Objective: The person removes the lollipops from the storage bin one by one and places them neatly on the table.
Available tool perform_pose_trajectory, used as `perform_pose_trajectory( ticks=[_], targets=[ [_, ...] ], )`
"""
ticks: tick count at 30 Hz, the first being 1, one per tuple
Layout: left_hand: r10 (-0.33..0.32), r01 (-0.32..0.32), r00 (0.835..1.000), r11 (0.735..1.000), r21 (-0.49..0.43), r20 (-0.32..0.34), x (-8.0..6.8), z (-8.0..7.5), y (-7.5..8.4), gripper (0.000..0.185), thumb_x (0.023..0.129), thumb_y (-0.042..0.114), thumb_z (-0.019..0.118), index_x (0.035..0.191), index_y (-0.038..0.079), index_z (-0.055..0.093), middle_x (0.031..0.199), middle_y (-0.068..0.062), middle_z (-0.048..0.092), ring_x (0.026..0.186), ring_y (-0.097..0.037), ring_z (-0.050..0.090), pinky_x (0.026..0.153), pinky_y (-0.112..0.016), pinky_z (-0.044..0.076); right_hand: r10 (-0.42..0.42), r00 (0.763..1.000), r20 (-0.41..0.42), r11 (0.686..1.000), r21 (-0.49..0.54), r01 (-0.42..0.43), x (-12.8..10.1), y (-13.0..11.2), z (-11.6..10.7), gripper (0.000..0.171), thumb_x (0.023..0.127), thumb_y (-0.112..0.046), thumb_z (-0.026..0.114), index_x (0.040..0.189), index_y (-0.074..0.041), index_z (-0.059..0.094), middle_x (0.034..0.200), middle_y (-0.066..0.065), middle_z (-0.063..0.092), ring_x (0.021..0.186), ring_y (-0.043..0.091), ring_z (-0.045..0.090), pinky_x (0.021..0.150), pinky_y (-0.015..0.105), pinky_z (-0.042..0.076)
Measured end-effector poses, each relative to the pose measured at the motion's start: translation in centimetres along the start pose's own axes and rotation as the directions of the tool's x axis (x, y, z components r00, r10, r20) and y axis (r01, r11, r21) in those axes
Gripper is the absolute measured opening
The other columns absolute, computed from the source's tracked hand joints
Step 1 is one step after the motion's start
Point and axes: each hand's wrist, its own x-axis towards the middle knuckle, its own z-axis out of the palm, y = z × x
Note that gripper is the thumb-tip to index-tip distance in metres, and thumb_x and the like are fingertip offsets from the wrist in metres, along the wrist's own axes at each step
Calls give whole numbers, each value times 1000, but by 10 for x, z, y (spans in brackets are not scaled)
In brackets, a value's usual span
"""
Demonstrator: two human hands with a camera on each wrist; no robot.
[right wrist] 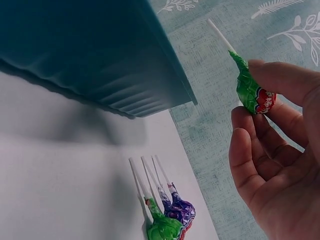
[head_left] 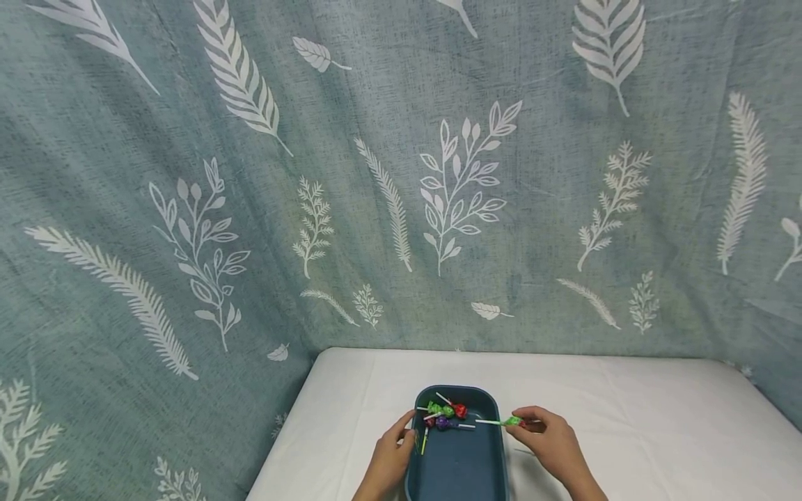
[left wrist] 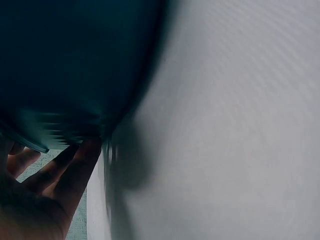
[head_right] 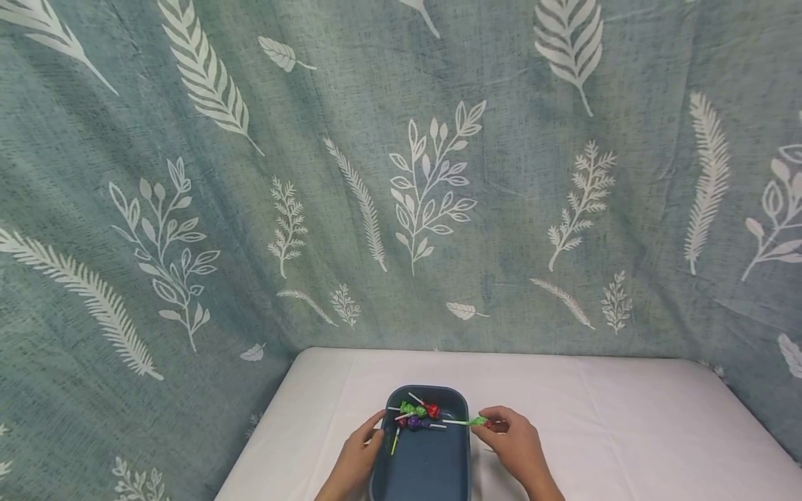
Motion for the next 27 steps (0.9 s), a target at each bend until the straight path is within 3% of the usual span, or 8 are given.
perform_pose_trajectory(
  ticks=[11,18,27],
  targets=[
    [14,-14,1000,1000,-5,5,-1,-1,0,43,101,16,57,142,5,58,107,-13,72,92,-23,67,74,-39,53,7,1000,-18,1000,20,-7,-3,3,-3,33,81,-21,86,106,-3,75,94,5,74,88,21,72,64,28,52],
    [17,-17,1000,1000,2,1,-1,-1,0,42,100,15,57,142,5,59,107,-12,72,92,-23,67,73,-37,53,20,1000,-24,1000,10,-20,-5,8,-7,34,81,-25,87,106,-5,75,96,5,74,89,21,72,68,27,53],
    [12,-12,1000,1000,-4,10,-2,-2,1,42,101,15,57,142,5,58,108,-14,72,94,-25,68,76,-41,54,43,999,-30,999,-7,-44,-7,15,-12,36,81,-27,87,107,-5,76,97,6,74,87,18,72,67,27,52]
  ],
)
